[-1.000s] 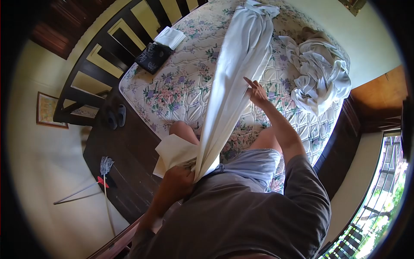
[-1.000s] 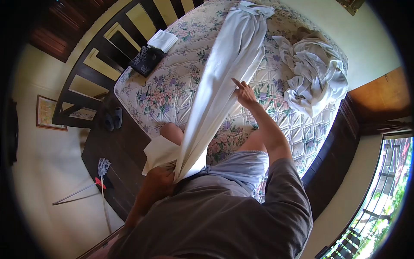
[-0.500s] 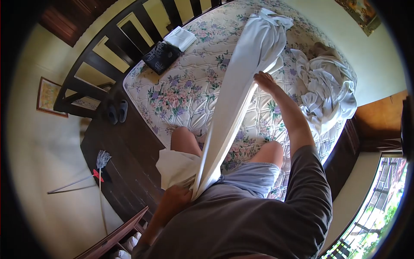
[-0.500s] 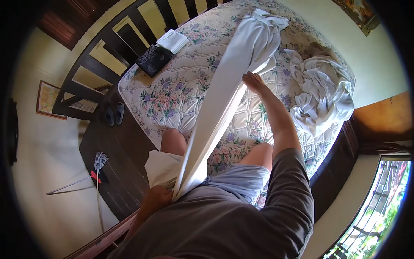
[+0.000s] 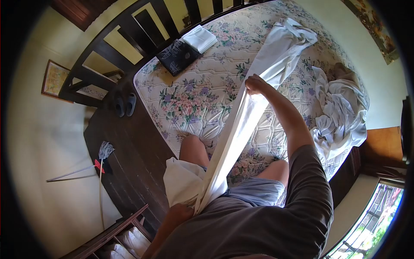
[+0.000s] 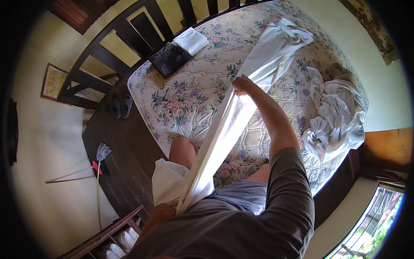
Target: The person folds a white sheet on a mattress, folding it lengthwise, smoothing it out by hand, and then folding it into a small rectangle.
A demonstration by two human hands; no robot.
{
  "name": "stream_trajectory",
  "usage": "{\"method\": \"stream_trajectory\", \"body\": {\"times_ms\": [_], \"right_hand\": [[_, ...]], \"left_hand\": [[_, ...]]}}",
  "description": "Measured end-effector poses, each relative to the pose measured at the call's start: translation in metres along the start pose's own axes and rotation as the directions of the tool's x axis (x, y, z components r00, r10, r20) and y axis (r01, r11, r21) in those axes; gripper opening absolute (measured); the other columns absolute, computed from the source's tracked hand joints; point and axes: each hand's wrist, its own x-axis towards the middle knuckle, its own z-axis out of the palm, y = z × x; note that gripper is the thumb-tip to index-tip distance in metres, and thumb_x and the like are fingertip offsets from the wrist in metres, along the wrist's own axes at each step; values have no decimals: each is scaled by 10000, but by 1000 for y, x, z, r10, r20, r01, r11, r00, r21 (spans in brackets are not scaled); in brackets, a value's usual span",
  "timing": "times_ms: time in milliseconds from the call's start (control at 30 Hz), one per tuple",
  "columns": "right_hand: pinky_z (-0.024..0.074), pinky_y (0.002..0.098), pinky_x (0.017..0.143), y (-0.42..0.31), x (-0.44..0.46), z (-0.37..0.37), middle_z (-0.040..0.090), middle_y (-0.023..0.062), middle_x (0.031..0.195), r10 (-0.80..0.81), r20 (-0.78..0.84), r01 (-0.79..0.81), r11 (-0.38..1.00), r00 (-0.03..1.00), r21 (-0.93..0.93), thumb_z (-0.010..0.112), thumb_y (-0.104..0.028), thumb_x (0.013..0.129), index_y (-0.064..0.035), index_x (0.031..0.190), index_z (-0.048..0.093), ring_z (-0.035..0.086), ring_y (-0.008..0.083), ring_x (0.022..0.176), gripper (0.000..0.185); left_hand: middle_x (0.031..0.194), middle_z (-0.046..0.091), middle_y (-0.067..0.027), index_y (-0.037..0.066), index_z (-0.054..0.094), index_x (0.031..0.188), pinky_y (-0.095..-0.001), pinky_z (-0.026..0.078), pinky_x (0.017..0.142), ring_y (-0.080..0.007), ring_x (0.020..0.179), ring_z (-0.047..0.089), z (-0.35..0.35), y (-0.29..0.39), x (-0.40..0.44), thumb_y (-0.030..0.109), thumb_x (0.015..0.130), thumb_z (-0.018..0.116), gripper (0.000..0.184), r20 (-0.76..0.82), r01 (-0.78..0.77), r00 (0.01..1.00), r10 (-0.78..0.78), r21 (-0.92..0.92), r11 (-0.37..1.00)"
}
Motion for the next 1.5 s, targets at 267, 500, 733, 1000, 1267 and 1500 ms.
{"method": "stream_trajectory", "body": {"times_ms": [267,500,733,1000,1267,1500], "right_hand": [[501,407,866,10,44,-7,717,87,939,-78,194,68,996,978,61,822,-136,636,-96,880,715,669,281,1003,270],[500,438,877,8,66,4,694,87,1120,-154,191,143,987,969,71,786,-79,710,-172,1225,644,640,315,1100,542],[445,478,928,8,104,40,671,-39,1205,-134,508,256,950,851,-178,734,-127,759,-247,1181,689,586,198,1205,440],[434,503,951,63,47,-30,714,56,936,-83,418,192,955,905,-225,798,-243,657,-159,939,750,663,262,1025,298],[403,447,1049,82,-80,-78,709,68,1073,171,-94,-158,978,981,134,792,-255,672,-151,1045,748,601,245,1125,390],[444,388,896,26,-208,-84,708,36,849,144,-589,-100,989,795,107,715,-241,709,-139,962,750,623,231,797,275]], "left_hand": [[683,572,-63,128,582,791,-418,500,627,-273,699,637,-8,-19,2,226,749,626,116,83,49,996,-39,-115,992],[686,560,-69,130,575,777,-427,507,635,-282,721,638,-24,-25,9,265,740,625,149,113,109,990,-88,-195,975],[732,614,-109,93,611,774,-470,515,664,-346,740,640,-55,-23,23,261,743,674,182,181,252,961,-210,-255,933],[773,658,-178,34,658,792,-499,510,698,-421,761,636,-121,-21,26,231,759,726,211,121,568,819,-562,-21,823],[931,688,-186,59,717,983,-478,489,832,-417,916,629,-186,-32,-15,57,729,673,258,-366,495,813,-453,23,869],[1034,634,-107,4,632,1163,-341,469,825,-176,945,580,-181,-133,-78,150,924,544,293,-581,416,621,-525,-323,850]]}}
